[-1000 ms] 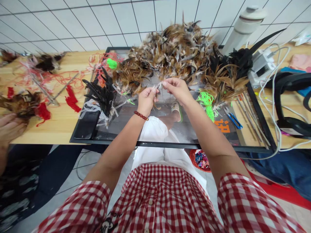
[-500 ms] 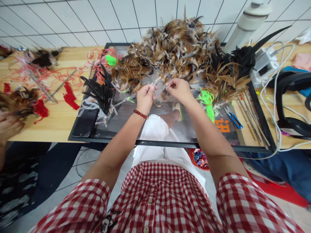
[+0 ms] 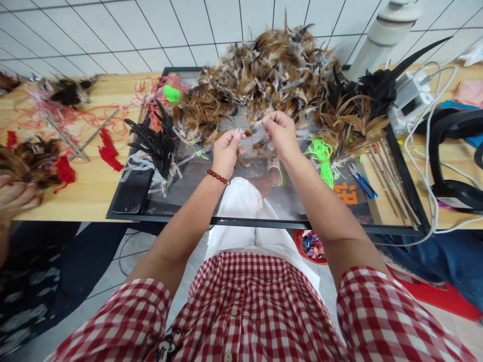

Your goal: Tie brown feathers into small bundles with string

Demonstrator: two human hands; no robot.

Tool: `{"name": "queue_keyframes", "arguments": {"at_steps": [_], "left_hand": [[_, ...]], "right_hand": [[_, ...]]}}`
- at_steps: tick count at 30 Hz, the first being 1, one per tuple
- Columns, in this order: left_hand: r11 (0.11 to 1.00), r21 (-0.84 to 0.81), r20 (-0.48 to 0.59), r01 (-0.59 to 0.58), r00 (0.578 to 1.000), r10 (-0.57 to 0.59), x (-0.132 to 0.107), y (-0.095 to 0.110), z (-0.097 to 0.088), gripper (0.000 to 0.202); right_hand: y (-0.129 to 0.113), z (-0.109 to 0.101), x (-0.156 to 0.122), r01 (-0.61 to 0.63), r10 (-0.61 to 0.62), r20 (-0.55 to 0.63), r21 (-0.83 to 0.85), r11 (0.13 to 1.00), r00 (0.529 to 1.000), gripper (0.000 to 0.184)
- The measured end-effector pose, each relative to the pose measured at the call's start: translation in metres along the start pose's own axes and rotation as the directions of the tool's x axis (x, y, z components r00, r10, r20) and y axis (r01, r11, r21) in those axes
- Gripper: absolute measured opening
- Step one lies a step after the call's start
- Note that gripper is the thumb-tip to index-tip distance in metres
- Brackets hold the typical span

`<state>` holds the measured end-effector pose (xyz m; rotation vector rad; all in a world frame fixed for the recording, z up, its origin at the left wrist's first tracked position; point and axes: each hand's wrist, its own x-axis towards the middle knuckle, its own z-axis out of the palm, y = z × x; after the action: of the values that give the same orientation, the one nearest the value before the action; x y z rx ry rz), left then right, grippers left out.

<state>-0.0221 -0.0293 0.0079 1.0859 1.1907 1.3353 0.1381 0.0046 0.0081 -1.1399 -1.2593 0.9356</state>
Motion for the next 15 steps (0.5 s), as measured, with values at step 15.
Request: {"name": "queue_keyframes", "arguments": {"at_steps": [15], "left_hand": [[0.969, -0.115, 0.169, 0.219, 0.966, -0.198, -0.007, 0.008, 0.003, 0.024]], "right_hand": [[-0.021, 0.009, -0.02, 0.025, -0.013, 0.317, -0.034, 0.999, 0.948, 0.035]]}}
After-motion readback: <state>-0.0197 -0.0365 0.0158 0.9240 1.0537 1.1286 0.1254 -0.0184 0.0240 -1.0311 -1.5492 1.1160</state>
